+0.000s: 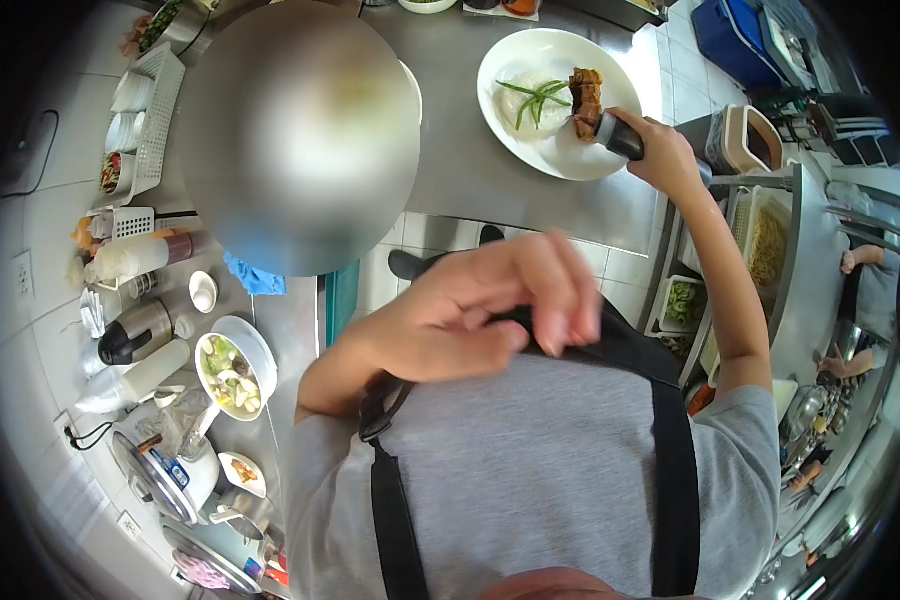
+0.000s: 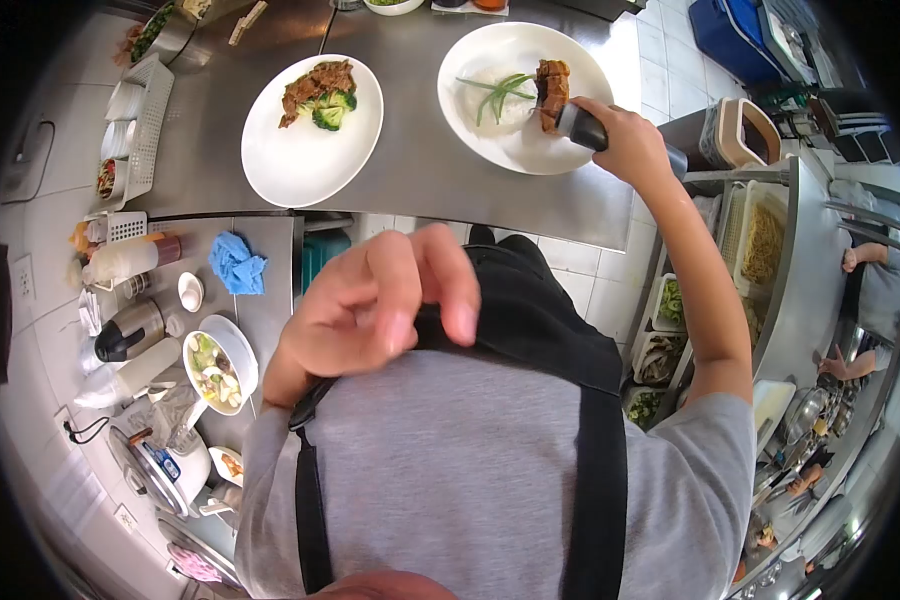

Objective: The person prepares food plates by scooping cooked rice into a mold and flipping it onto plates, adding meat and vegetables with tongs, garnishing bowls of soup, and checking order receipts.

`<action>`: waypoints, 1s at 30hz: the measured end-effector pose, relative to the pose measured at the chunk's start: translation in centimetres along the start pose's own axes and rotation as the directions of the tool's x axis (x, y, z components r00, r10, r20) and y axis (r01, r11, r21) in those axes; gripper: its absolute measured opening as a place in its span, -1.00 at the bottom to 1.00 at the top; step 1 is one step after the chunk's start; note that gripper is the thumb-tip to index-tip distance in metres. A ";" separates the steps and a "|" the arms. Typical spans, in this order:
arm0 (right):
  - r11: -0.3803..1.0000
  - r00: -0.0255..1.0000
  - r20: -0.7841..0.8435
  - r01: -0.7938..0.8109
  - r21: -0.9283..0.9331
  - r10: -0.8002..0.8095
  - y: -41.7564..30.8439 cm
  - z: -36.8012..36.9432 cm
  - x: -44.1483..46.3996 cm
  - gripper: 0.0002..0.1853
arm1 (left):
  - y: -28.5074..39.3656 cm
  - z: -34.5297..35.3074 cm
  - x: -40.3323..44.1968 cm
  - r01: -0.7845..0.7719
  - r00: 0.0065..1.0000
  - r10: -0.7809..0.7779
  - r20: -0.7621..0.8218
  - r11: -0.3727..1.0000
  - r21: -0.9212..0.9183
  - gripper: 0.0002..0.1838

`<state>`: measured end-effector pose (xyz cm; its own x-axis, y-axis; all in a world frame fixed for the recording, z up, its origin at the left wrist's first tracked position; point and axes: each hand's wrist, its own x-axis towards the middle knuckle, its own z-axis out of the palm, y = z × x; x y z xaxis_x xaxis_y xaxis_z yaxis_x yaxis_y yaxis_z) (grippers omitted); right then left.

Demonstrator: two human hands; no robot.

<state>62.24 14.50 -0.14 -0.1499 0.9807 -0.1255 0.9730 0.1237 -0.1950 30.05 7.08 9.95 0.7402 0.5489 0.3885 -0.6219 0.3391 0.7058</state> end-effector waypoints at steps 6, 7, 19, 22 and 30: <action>0.997 0.999 -0.001 0.054 -0.049 -0.054 -0.1 -0.7 2.7 -0.22 | -1.6 -1.3 -6.8 0.074 0.810 -0.015 -0.586 0.994 0.076 -0.78; 0.998 0.998 -0.003 0.057 -0.030 -0.057 0.0 -0.8 3.2 -0.22 | -1.9 -1.7 -8.2 0.015 0.781 0.033 -0.623 0.997 0.071 -0.75; 0.619 0.911 -0.170 0.383 0.686 -0.375 -14.9 -3.8 8.2 -0.14 | 0.6 0.1 -18.2 0.148 0.428 0.262 -0.865 0.924 0.353 -0.77; 0.413 0.810 -0.168 0.450 0.792 -0.562 -26.8 -4.3 9.7 -0.18 | 3.5 1.5 -21.6 0.192 0.259 0.448 -0.856 0.844 0.500 -0.77; -0.098 0.490 -0.419 0.554 0.827 -0.764 -63.0 5.8 10.4 -0.30 | 11.3 7.0 -36.3 0.781 -0.409 0.908 -0.094 0.401 0.479 -0.76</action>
<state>-1.61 16.05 5.22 -0.7437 0.4494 0.4950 -0.3236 0.4059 -0.8547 -2.06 -14.39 7.99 -0.8911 0.1552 0.4264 0.4510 0.1987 0.8701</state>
